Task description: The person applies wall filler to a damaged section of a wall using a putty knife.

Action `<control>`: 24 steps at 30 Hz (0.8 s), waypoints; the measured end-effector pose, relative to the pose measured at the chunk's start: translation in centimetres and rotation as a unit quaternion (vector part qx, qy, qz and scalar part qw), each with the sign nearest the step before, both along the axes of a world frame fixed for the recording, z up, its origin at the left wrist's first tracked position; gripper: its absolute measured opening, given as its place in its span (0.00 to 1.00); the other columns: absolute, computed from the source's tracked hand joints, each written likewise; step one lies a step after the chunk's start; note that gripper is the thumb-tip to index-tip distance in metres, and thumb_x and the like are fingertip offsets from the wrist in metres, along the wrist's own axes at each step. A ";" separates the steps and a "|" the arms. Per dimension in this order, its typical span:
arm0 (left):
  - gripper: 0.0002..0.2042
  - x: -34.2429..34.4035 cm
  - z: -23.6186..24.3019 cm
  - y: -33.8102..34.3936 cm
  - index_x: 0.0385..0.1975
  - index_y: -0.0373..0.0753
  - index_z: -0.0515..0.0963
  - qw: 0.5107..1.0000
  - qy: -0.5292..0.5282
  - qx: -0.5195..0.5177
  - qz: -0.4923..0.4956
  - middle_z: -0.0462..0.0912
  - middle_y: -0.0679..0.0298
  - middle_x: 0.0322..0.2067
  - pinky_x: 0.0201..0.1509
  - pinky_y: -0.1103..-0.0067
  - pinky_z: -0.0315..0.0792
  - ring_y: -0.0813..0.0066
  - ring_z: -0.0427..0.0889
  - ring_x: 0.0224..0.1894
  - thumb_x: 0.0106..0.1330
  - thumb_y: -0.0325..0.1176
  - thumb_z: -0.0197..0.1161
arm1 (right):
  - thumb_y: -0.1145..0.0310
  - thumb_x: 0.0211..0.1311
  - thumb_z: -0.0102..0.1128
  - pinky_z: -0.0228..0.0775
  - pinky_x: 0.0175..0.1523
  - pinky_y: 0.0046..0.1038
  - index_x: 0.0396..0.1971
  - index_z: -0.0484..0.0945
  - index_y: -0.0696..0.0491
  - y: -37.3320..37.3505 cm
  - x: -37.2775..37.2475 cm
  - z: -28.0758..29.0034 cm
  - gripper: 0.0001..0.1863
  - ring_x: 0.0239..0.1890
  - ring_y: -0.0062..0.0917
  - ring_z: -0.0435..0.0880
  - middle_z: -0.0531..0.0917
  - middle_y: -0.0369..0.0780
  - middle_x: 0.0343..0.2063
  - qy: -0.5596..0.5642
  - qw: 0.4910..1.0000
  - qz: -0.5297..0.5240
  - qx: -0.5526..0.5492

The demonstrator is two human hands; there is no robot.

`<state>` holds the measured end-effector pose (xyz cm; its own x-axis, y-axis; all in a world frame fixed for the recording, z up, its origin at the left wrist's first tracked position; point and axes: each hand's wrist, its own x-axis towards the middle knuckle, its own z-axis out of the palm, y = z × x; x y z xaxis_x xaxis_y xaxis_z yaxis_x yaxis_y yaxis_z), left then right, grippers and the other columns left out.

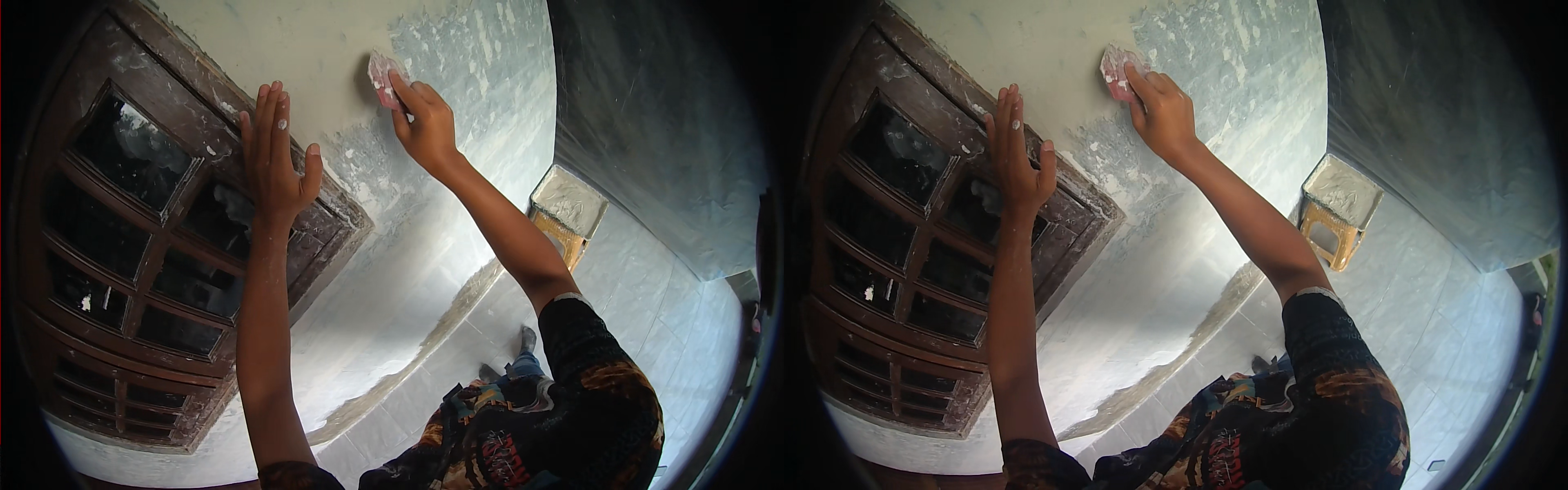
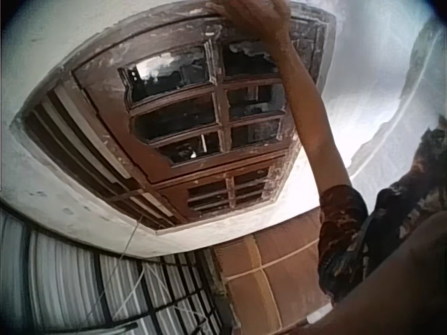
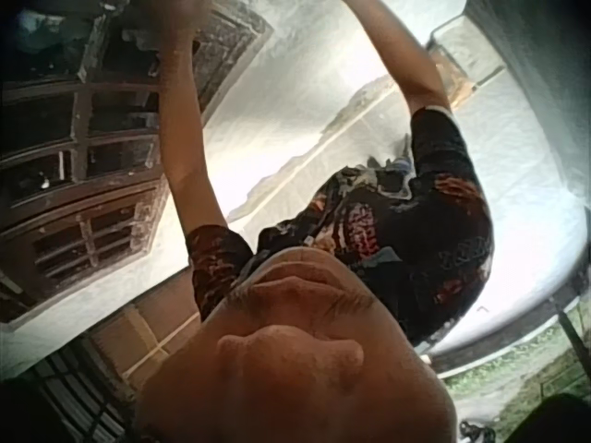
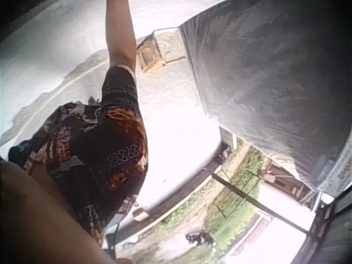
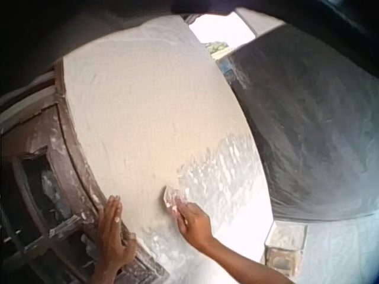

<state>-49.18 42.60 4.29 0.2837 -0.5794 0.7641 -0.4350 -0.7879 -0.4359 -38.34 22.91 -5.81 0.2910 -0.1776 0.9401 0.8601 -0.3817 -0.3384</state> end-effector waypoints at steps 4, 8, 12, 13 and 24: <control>0.35 0.0 0.0 -0.9 0.70 0.32 0.61 1.000 -0.001 0.005 0.000 0.62 0.48 0.71 0.73 0.42 0.45 0.47 0.57 0.75 0.61 0.35 0.56 | 0.79 0.51 0.65 0.76 0.37 0.37 0.59 0.75 0.52 1.0 2.4 0.2 0.31 0.34 0.37 0.80 0.79 0.41 0.31 -0.015 0.998 -0.050 -0.031; 0.33 -0.7 0.2 -0.1 0.71 0.30 0.58 1.000 0.010 0.004 -0.002 0.60 0.48 0.72 0.74 0.43 0.40 0.45 0.54 0.76 0.65 0.34 0.52 | 0.79 0.48 0.65 0.80 0.43 0.37 0.61 0.73 0.53 3.7 -3.2 -6.3 0.34 0.42 0.39 0.83 0.79 0.42 0.37 -0.011 0.991 0.069 -0.115; 0.35 -0.4 0.6 0.3 0.70 0.32 0.60 1.000 -0.006 -0.006 0.000 0.62 0.49 0.71 0.74 0.42 0.44 0.47 0.57 0.75 0.61 0.35 0.56 | 0.80 0.48 0.65 0.76 0.37 0.37 0.60 0.75 0.52 1.8 -3.4 -3.0 0.33 0.35 0.37 0.80 0.78 0.41 0.32 -0.019 0.997 0.051 -0.057; 0.35 -0.3 0.6 0.0 0.70 0.32 0.60 1.000 -0.005 -0.007 -0.003 0.62 0.49 0.71 0.74 0.42 0.44 0.47 0.57 0.75 0.61 0.35 0.56 | 0.81 0.49 0.65 0.73 0.34 0.35 0.59 0.76 0.52 1.0 -2.0 -0.9 0.32 0.31 0.36 0.79 0.77 0.41 0.28 -0.023 0.999 0.023 -0.015; 0.34 -0.9 0.9 0.8 0.71 0.32 0.59 1.000 -0.011 -0.006 -0.002 0.62 0.48 0.71 0.74 0.43 0.43 0.48 0.56 0.75 0.62 0.34 0.55 | 0.80 0.48 0.66 0.77 0.39 0.35 0.60 0.76 0.52 3.5 -4.6 -5.3 0.33 0.34 0.36 0.80 0.77 0.40 0.31 -0.056 0.991 0.064 -0.106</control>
